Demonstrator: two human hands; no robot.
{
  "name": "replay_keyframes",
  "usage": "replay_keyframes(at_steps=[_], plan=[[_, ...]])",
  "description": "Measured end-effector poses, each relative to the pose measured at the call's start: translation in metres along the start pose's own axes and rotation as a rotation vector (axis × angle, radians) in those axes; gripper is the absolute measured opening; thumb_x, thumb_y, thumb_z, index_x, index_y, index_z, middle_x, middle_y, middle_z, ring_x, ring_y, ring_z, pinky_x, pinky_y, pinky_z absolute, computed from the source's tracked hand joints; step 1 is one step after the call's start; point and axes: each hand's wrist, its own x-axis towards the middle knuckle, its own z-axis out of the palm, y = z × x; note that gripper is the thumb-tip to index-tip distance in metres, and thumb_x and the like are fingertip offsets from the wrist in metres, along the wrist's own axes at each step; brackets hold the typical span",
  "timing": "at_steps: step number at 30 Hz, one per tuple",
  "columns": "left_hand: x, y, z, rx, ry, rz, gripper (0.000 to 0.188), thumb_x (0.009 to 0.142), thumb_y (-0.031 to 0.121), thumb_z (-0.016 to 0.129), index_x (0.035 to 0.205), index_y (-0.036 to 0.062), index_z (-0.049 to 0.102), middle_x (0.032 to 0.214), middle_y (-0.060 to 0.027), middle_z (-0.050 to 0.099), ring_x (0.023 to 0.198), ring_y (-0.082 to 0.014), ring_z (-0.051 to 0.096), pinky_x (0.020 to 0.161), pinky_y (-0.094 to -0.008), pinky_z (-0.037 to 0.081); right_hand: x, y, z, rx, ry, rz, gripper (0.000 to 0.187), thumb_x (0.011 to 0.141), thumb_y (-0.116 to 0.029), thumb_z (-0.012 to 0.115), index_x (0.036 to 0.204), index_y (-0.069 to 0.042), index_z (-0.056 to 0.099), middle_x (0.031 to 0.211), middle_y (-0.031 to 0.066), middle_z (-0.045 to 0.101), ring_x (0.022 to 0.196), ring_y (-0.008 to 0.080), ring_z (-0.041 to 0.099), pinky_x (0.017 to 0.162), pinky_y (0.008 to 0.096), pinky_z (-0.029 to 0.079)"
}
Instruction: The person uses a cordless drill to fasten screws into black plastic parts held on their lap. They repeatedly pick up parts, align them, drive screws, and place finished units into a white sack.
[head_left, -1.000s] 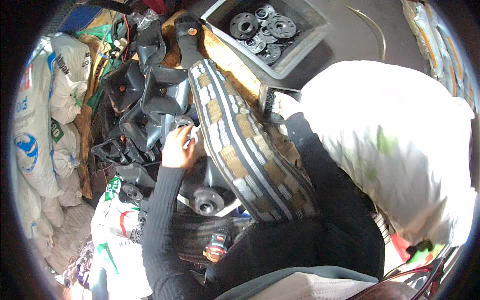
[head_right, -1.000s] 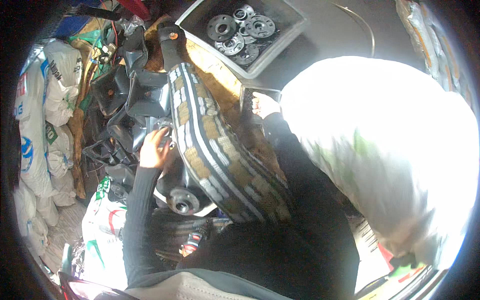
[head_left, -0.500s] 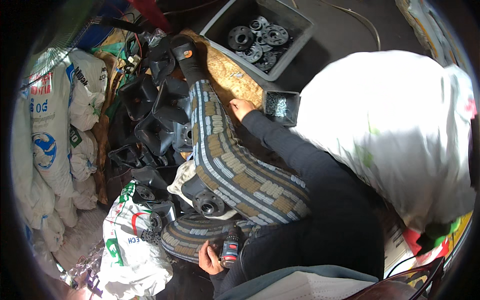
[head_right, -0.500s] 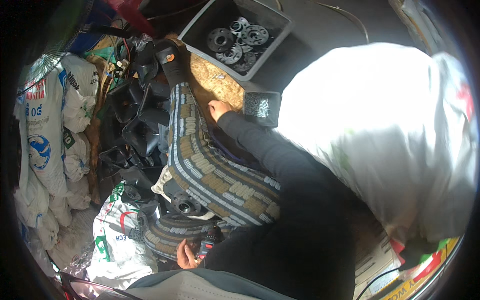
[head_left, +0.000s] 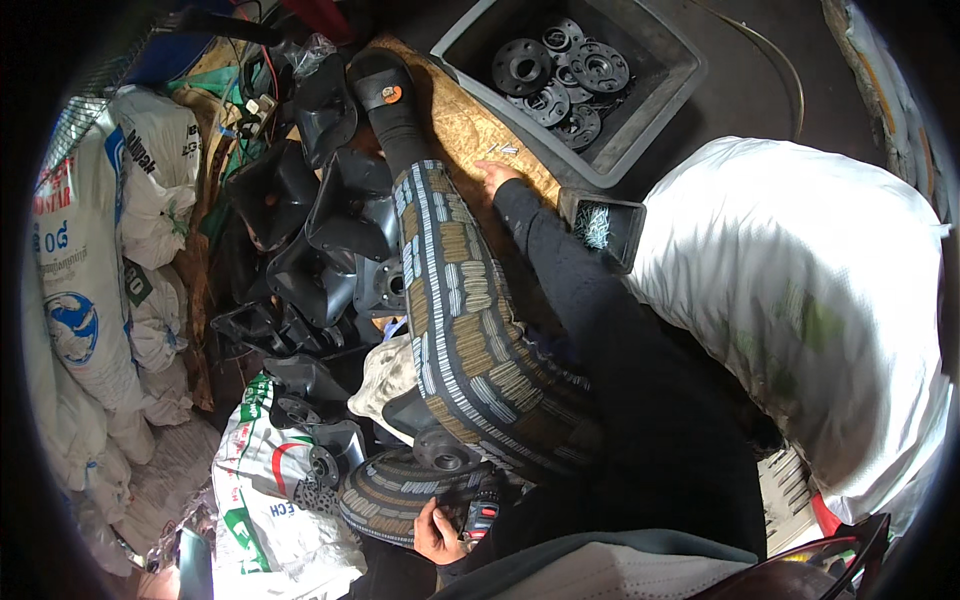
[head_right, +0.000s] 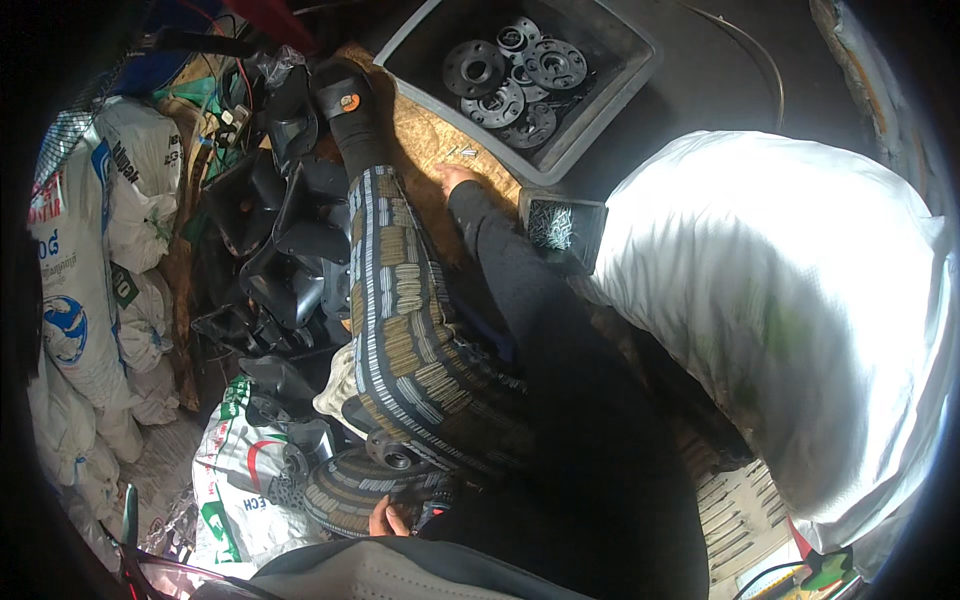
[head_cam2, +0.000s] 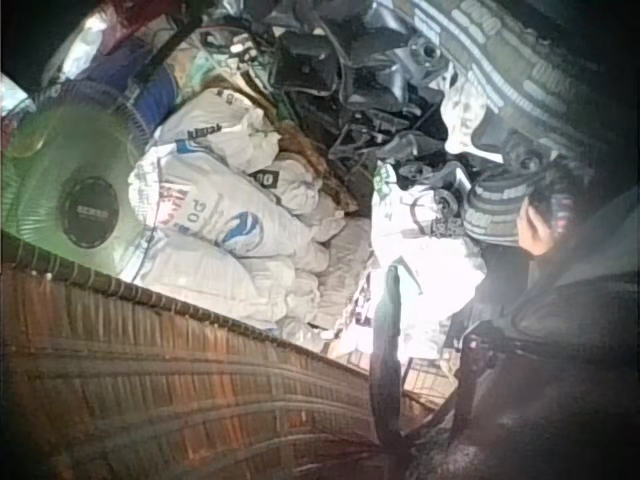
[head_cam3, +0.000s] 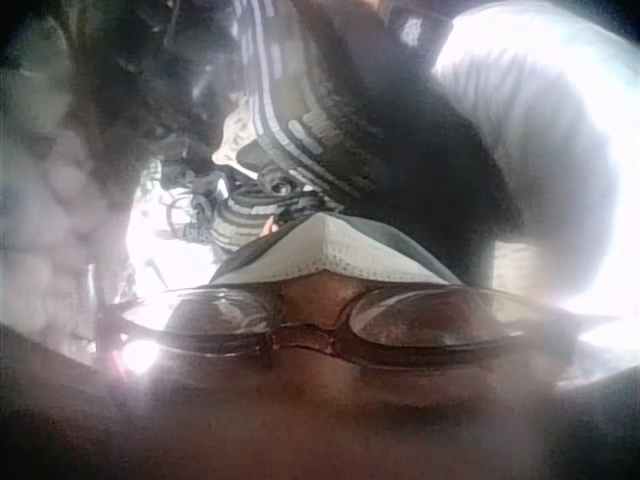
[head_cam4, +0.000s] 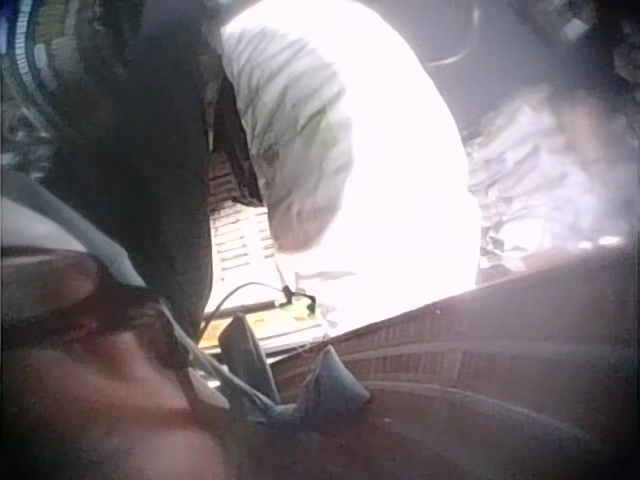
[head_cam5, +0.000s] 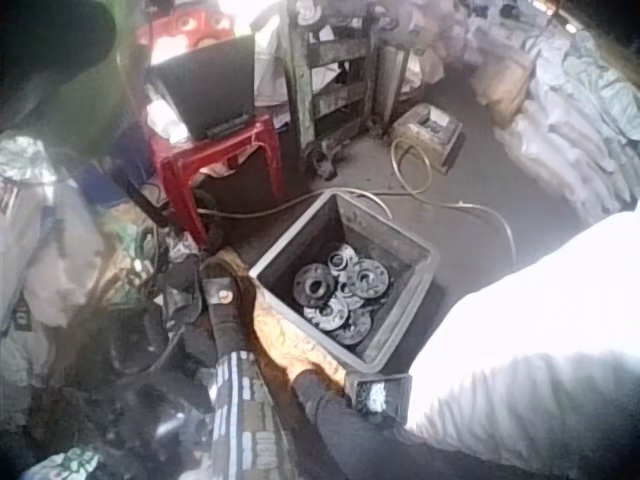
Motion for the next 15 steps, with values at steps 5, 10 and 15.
replay_keyframes(at_steps=[5, 10, 15], plan=[[0.0, 0.002, -0.005, 0.039, -0.005, 0.101, 0.017, 0.09, 0.01, 0.058, 0.102, 0.0031, 0.067, 0.081, -0.0125, 0.067, 0.069, -0.0251, 0.063, 0.064, -0.034, 0.049, -0.029, -0.017, -0.007, 0.3, 0.074, 0.092, 0.034, 0.098, -0.017, 0.04, 0.129, -0.01, 0.054, 0.056, -0.0065, 0.03, 0.042, 0.0081, 0.029, 0.038, 0.0253, 0.025], [-0.037, -0.004, -0.014, -0.202, -0.121, -0.034, 0.02, 0.094, 0.013, 0.053, 0.105, 0.0009, 0.066, 0.078, -0.0098, 0.065, 0.068, -0.0162, 0.063, 0.064, -0.028, 0.049, -0.139, -0.053, -0.002, 0.465, -0.199, 0.008, 0.032, 0.094, -0.015, 0.053, 0.125, -0.005, 0.056, 0.066, -0.0021, 0.05, 0.055, 0.009, 0.045, 0.047, 0.0229, 0.037], [-0.078, -0.027, -0.025, -0.133, -0.151, 0.124, 0.02, 0.093, 0.015, 0.055, 0.104, 0.0032, 0.066, 0.084, -0.0145, 0.064, 0.074, -0.0273, 0.064, 0.068, -0.0331, 0.049, -0.296, -0.105, 0.003, 0.392, -0.535, -0.168, 0.04, 0.093, -0.005, 0.043, 0.133, -0.001, 0.047, 0.099, 0.0072, 0.065, 0.093, 0.019, 0.064, 0.07, 0.0278, 0.056]])
